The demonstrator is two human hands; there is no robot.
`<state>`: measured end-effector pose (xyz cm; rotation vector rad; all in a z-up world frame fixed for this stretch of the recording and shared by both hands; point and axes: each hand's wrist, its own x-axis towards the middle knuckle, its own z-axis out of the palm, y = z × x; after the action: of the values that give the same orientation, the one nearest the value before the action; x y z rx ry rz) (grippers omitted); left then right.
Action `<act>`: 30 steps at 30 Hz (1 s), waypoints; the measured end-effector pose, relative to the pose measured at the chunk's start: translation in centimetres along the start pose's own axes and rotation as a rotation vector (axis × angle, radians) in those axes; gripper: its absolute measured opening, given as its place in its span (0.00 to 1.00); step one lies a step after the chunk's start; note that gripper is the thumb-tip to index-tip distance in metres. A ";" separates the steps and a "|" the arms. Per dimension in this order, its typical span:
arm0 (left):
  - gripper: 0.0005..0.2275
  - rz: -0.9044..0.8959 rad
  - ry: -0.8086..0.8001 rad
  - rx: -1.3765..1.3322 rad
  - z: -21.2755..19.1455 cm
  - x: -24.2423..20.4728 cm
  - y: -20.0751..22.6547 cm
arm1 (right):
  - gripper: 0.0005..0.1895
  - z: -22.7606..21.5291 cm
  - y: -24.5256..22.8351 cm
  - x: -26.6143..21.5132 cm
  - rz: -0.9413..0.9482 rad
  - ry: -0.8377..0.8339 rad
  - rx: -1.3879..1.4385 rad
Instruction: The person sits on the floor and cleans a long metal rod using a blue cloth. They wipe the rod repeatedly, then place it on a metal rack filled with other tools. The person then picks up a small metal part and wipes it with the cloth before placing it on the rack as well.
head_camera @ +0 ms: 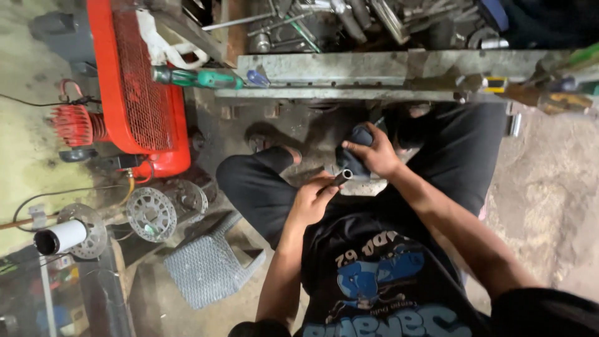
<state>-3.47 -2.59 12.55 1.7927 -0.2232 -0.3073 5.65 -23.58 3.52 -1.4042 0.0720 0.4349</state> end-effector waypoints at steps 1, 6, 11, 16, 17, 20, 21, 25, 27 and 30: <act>0.07 0.011 0.013 0.003 0.2 0.5 -0.5 | 0.20 0.5 -0.1 0.3 -0.011 -0.010 -0.007; 0.10 -0.057 0.219 -0.131 1.4 3.0 -2.9 | 0.22 2.7 -0.8 -1.2 0.032 -0.014 0.274; 0.11 0.074 0.293 -0.145 3.0 3.0 -7.1 | 0.33 3.3 -1.0 -1.6 0.201 -0.234 0.594; 0.11 0.054 0.269 -0.434 2.7 2.8 -9.3 | 0.32 1.5 -3.9 -3.3 -0.118 -0.154 -0.203; 0.11 -0.070 0.306 -0.459 2.6 2.3 -11.1 | 0.29 1.1 -6.1 -4.6 -0.281 -0.088 -0.418; 0.09 -0.097 0.345 -0.658 2.3 2.1 -15.1 | 0.22 -1.7 -11.0 -8.4 -0.447 0.147 -0.590; 0.07 -0.006 0.379 -0.825 2.3 2.3 -16.2 | 0.18 -2.9 -12.3 -9.9 -0.457 0.285 -0.532; 0.07 -0.195 0.389 -0.752 1.5 2.2 -15.6 | 0.09 -10.3 -12.8 -14.1 -0.652 0.720 -0.456; 0.07 -0.153 0.408 -0.864 1.2 2.2 -15.4 | 0.09 -15.2 -12.0 -15.0 -0.732 1.043 -0.348; 0.07 -0.091 0.314 -0.857 1.0 2.8 -13.5 | 0.18 -21.9 -11.8 -16.3 -0.750 1.173 -0.480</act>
<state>-1.25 -1.12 -1.04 0.9775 0.1975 -0.1428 -0.88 -49.95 15.63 -1.8571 0.3900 -1.0884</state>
